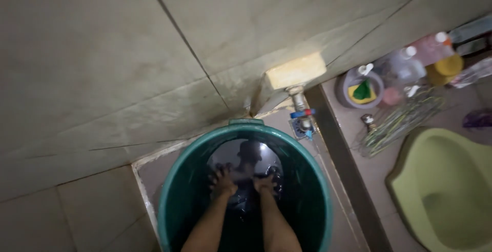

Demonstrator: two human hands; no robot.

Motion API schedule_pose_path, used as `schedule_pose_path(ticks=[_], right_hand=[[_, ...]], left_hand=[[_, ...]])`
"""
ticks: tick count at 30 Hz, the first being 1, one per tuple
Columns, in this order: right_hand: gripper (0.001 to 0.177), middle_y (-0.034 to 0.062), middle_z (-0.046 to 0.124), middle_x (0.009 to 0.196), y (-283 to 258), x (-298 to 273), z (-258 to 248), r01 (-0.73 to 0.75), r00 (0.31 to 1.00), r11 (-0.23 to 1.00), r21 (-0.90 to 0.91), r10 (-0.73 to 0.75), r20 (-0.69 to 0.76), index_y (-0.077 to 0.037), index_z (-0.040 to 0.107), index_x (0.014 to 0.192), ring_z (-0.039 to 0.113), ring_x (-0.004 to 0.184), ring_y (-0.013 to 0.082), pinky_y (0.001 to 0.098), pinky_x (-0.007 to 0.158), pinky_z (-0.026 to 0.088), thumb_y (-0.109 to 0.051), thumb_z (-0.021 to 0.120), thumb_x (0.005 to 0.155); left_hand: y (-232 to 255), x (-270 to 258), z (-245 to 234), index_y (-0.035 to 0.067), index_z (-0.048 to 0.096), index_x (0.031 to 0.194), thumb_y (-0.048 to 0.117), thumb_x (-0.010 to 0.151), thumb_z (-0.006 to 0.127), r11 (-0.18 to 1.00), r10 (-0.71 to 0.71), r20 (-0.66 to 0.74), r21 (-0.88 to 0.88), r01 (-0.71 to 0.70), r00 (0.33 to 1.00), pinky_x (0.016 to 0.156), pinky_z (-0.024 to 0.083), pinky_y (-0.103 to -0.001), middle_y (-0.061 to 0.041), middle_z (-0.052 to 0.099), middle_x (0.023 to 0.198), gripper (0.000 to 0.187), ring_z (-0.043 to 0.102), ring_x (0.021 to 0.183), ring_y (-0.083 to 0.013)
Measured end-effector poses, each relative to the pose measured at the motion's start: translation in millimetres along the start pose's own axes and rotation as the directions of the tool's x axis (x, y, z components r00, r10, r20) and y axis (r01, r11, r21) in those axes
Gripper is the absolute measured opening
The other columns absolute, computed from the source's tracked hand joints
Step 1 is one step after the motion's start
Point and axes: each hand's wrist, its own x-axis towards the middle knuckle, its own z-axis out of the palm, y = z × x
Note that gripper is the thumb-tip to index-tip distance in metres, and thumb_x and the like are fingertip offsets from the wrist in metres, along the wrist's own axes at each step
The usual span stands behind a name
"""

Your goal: Hand washing a shirt and a pair of underwear in a bucket and hanging them up on hangers to dry.

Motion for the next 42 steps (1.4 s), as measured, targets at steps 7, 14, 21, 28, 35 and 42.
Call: schedule_pose_path(ticks=[7,14,21,28,35,42], right_hand=[[0.083,0.0195,0.045,0.151,39.3,155.3,115.6,0.282,0.959,0.937,-0.204,-0.277,0.055,-0.002,0.042,0.145,0.044,0.139,0.0361,0.0423,0.113,0.035,-0.060,0.064,0.090],[0.056,0.0208,0.058,0.133,66.8,168.8,127.1,0.556,0.824,0.811,-0.184,-0.566,-0.008,-0.001,0.058,0.126,0.055,0.122,0.0372,0.0435,0.098,0.045,-0.043,0.066,0.090],[0.029,0.0137,0.062,0.124,91.5,129.1,93.8,0.664,0.728,0.662,-0.349,-0.678,0.099,-0.009,0.061,0.120,0.058,0.116,0.0289,0.0381,0.104,0.043,-0.021,0.050,0.096],[0.044,0.0169,0.074,0.119,71.2,-72.9,-34.4,0.456,0.890,0.769,0.447,-0.409,-0.204,-0.019,0.065,0.129,0.070,0.112,0.0309,0.0385,0.097,0.054,-0.017,0.066,0.084],[0.048,0.0147,0.072,0.128,82.8,-138.1,-73.7,0.598,0.801,0.682,0.420,-0.525,-0.288,-0.012,0.063,0.131,0.067,0.121,0.0264,0.0357,0.105,0.049,-0.009,0.065,0.083],[0.052,0.0166,0.073,0.127,44.2,-388.7,-200.1,0.684,0.729,0.720,0.114,-0.677,-0.100,-0.017,0.062,0.138,0.068,0.118,0.0294,0.0343,0.103,0.052,-0.005,0.057,0.088]], left_hand=[[-38.6,84.1,69.1,0.014,0.038,0.153,0.046,0.093,0.066,0.922,0.188,0.001,0.344,-0.177,0.982,0.124,0.026,-0.047,-0.015,0.032,0.162,0.073,0.032,0.150,-0.0352],[-55.9,112.9,110.8,0.015,0.055,0.141,0.031,0.089,0.055,0.996,0.089,-0.111,0.028,-0.086,0.990,0.111,0.048,-0.040,-0.014,0.060,0.143,0.055,0.059,0.131,-0.0320],[-57.0,55.2,70.7,0.015,0.063,0.134,0.028,0.097,0.048,0.996,0.006,-0.077,-0.092,-0.013,0.997,0.111,0.047,-0.046,-0.016,0.059,0.143,0.042,0.057,0.133,-0.0363],[-46.2,-54.2,16.6,0.019,0.059,0.136,0.018,0.090,0.052,0.978,0.109,-0.192,-0.157,-0.140,0.975,0.107,0.050,-0.047,-0.017,0.062,0.137,0.047,0.060,0.127,-0.0380],[-32.9,-167.6,-40.9,0.014,0.063,0.131,0.027,0.086,0.071,0.909,0.271,-0.344,-0.215,-0.356,0.899,0.106,0.050,-0.044,-0.019,0.064,0.133,0.048,0.062,0.123,-0.0381],[-24.2,-345.5,-156.0,0.007,0.073,0.105,0.026,0.083,0.078,0.727,0.604,-0.371,-0.106,-0.678,0.705,0.099,0.051,-0.039,-0.013,0.064,0.126,0.029,0.064,0.116,-0.0335]])
